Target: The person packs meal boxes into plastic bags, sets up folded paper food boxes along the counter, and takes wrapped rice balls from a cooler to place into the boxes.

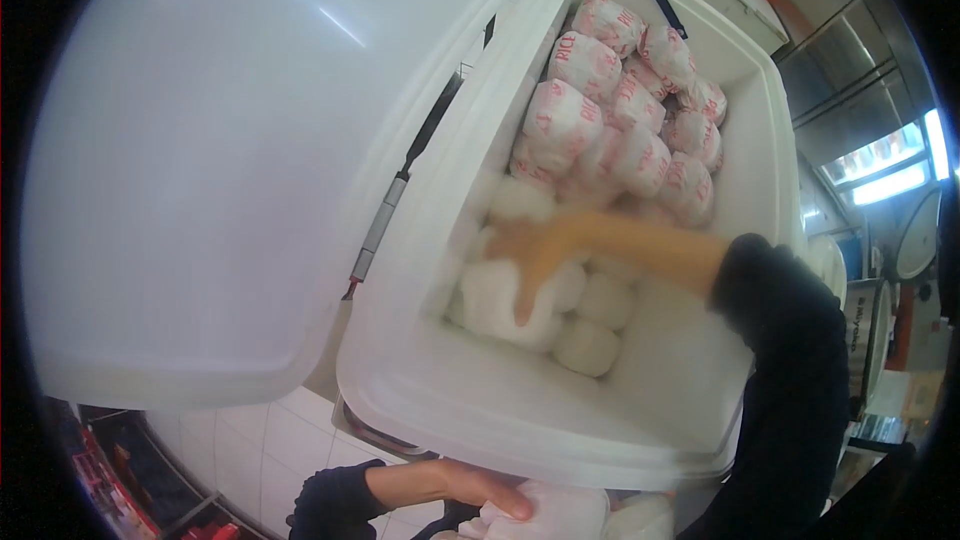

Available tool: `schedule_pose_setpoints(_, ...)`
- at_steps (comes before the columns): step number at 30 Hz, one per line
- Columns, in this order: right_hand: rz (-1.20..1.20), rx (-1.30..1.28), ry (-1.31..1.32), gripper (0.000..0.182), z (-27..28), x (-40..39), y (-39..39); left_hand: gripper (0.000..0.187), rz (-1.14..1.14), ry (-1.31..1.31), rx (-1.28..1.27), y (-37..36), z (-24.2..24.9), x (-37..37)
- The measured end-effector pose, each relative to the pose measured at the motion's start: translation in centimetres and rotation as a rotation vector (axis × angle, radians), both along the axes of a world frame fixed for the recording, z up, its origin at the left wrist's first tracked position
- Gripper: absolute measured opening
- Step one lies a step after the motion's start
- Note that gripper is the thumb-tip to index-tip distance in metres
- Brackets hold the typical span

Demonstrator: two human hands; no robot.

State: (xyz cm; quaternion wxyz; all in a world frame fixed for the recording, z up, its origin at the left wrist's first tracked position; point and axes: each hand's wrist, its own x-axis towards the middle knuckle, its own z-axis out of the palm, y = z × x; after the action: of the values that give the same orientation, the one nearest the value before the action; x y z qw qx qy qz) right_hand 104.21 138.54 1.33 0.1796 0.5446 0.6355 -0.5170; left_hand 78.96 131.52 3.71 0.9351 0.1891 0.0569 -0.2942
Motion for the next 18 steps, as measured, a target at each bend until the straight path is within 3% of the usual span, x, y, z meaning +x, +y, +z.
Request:
schedule_pose_setpoints(5, 0.034, -0.029, 0.058, 0.1, -0.2, -1.4, -0.4, 0.071, 0.061, -0.049, 0.099, -0.2, -0.9, -0.6)
schedule_pose_setpoints(18, -0.09, -0.234, 0.229, 0.099, -0.1, -0.6, 1.2, 0.075, -0.037, -0.037, -0.023, 0.5, -0.2, -0.1)
